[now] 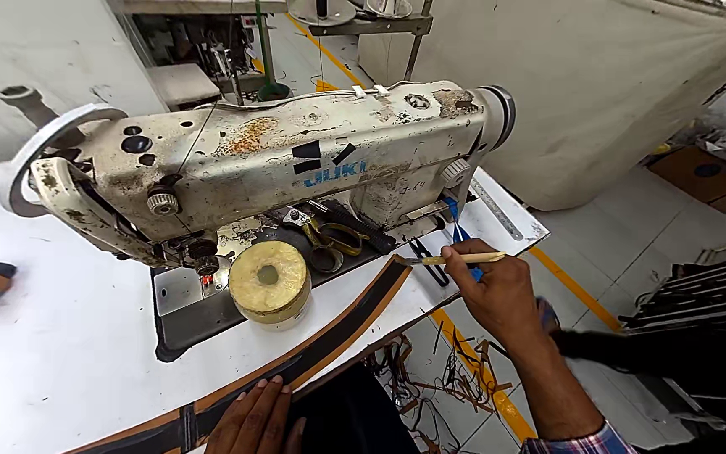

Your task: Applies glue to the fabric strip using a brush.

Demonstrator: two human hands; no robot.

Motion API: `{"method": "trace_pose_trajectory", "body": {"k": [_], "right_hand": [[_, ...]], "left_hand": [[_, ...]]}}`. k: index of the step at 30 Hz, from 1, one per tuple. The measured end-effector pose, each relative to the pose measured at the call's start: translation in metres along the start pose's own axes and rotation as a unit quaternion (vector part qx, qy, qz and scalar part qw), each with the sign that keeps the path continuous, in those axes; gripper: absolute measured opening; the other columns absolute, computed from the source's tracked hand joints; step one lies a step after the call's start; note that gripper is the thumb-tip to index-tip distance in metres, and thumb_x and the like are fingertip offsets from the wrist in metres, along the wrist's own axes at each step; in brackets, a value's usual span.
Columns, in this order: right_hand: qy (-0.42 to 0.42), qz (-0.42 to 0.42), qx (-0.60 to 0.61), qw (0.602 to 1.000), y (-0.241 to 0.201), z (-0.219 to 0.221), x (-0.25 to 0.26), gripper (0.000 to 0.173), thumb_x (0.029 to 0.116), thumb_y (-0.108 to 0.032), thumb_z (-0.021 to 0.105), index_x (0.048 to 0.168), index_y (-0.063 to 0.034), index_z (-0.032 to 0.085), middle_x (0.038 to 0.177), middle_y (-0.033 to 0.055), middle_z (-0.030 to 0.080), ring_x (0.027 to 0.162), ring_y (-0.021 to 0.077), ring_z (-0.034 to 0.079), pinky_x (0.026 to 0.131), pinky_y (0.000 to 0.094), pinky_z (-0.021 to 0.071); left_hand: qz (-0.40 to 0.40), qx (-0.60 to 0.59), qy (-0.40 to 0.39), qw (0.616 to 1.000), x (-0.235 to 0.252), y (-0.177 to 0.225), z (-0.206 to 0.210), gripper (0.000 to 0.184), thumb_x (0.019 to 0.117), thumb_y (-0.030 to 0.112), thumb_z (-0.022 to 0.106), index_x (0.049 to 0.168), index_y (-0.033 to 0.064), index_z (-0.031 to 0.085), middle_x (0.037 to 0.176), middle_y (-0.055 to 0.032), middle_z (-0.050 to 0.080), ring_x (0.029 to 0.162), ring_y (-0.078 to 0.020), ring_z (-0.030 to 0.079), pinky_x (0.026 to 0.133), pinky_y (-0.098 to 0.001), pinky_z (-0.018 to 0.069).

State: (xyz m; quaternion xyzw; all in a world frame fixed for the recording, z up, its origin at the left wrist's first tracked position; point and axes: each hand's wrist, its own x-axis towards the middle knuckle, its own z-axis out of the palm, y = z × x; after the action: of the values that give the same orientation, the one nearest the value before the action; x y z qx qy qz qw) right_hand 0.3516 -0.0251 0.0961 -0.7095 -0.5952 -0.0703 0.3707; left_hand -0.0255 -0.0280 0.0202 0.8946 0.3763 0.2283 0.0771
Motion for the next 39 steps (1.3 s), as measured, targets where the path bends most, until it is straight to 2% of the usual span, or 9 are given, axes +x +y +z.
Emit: {"method": "trace_pose_trajectory", "body": {"k": [6,11,17,22,27,30,32,34,39], "right_hand": [[-0.039,0.010,-0.005,0.999,0.004,-0.003,0.004,0.027,0.1039,-0.035,0.055,0.096,-0.0154,0.071,0.072,-0.0081,0.063,0.062,-0.0013,0.058,0.056,0.0186,0.0483],[-0.056,0.002,-0.023,0.998,0.004,-0.003,0.011,0.028,0.1039,-0.037,0.055,0.096,-0.0152,0.071,0.071,-0.0066,0.062,0.060,0.0024,0.057,0.055,0.0220,0.0494],[-0.052,-0.012,-0.038,0.998,-0.005,-0.032,0.015,0.027,0.1041,-0.034,0.052,0.095,-0.0149,0.070,0.072,-0.0066,0.061,0.060,0.0022,0.056,0.053,0.0217,0.0465],[-0.061,-0.056,0.043,0.996,-0.002,-0.010,0.009,0.023,0.1033,-0.027,0.057,0.104,-0.0108,0.073,0.097,-0.0020,0.072,0.085,0.0018,0.067,0.076,0.0196,0.0574],[-0.096,-0.047,-0.020,0.994,0.000,-0.028,0.014,0.026,0.1033,-0.031,0.052,0.095,-0.0137,0.070,0.078,-0.0049,0.064,0.066,0.0024,0.059,0.059,0.0212,0.0502],[-0.074,-0.056,0.001,0.996,-0.007,-0.032,0.017,0.024,0.1031,-0.029,0.054,0.103,-0.0135,0.072,0.090,-0.0055,0.069,0.077,-0.0013,0.063,0.067,0.0166,0.0529],[-0.084,-0.051,0.018,0.995,-0.011,-0.029,0.016,0.025,0.1018,-0.030,0.056,0.112,-0.0134,0.070,0.098,-0.0048,0.070,0.086,-0.0004,0.065,0.074,0.0177,0.0550],[-0.087,-0.041,0.039,0.995,-0.015,-0.028,0.014,0.024,0.0995,-0.032,0.058,0.112,-0.0154,0.071,0.098,-0.0076,0.069,0.087,-0.0017,0.065,0.074,0.0178,0.0556],[-0.114,-0.020,0.112,0.987,-0.016,-0.021,0.005,0.017,0.0954,-0.033,0.061,0.102,-0.0220,0.072,0.092,-0.0137,0.067,0.077,-0.0030,0.063,0.061,0.0177,0.0540]], "left_hand": [[0.087,-0.057,0.021,0.994,0.096,0.059,0.026,0.038,0.1054,0.028,0.050,0.123,0.0029,0.071,0.130,-0.0131,0.069,0.124,-0.0289,0.065,0.104,-0.0430,0.0529],[0.080,-0.030,-0.086,0.993,0.168,0.079,0.082,0.041,0.1078,0.023,0.044,0.137,0.0016,0.062,0.147,-0.0114,0.058,0.132,-0.0261,0.058,0.109,-0.0382,0.0476],[0.071,0.017,-0.044,0.996,0.170,0.088,0.092,0.033,0.0979,0.010,0.055,0.126,-0.0014,0.069,0.134,-0.0150,0.065,0.119,-0.0295,0.065,0.098,-0.0408,0.0542],[0.082,0.046,-0.011,0.995,0.166,0.090,0.093,0.035,0.0961,0.009,0.056,0.127,-0.0004,0.069,0.134,-0.0145,0.066,0.120,-0.0287,0.065,0.099,-0.0417,0.0535],[0.081,0.071,0.004,0.994,0.159,0.092,0.096,0.037,0.0961,0.007,0.056,0.131,0.0023,0.067,0.138,-0.0140,0.064,0.124,-0.0286,0.063,0.100,-0.0443,0.0502],[0.071,0.071,0.006,0.995,0.157,0.097,0.096,0.036,0.0959,0.006,0.056,0.130,0.0004,0.067,0.136,-0.0167,0.063,0.124,-0.0317,0.062,0.102,-0.0448,0.0500],[0.062,0.061,0.009,0.996,0.156,0.100,0.098,0.034,0.1009,0.014,0.051,0.127,-0.0004,0.067,0.131,-0.0171,0.065,0.123,-0.0330,0.061,0.104,-0.0470,0.0489],[0.047,0.055,0.016,0.997,0.151,0.106,0.101,0.051,0.1084,0.036,0.039,0.127,-0.0031,0.066,0.129,-0.0193,0.066,0.125,-0.0352,0.061,0.107,-0.0516,0.0460],[0.029,0.097,0.009,0.995,0.134,0.121,0.108,0.076,0.1064,0.054,0.032,0.139,-0.0101,0.057,0.143,-0.0261,0.057,0.130,-0.0388,0.058,0.109,-0.0493,0.0457]]}}
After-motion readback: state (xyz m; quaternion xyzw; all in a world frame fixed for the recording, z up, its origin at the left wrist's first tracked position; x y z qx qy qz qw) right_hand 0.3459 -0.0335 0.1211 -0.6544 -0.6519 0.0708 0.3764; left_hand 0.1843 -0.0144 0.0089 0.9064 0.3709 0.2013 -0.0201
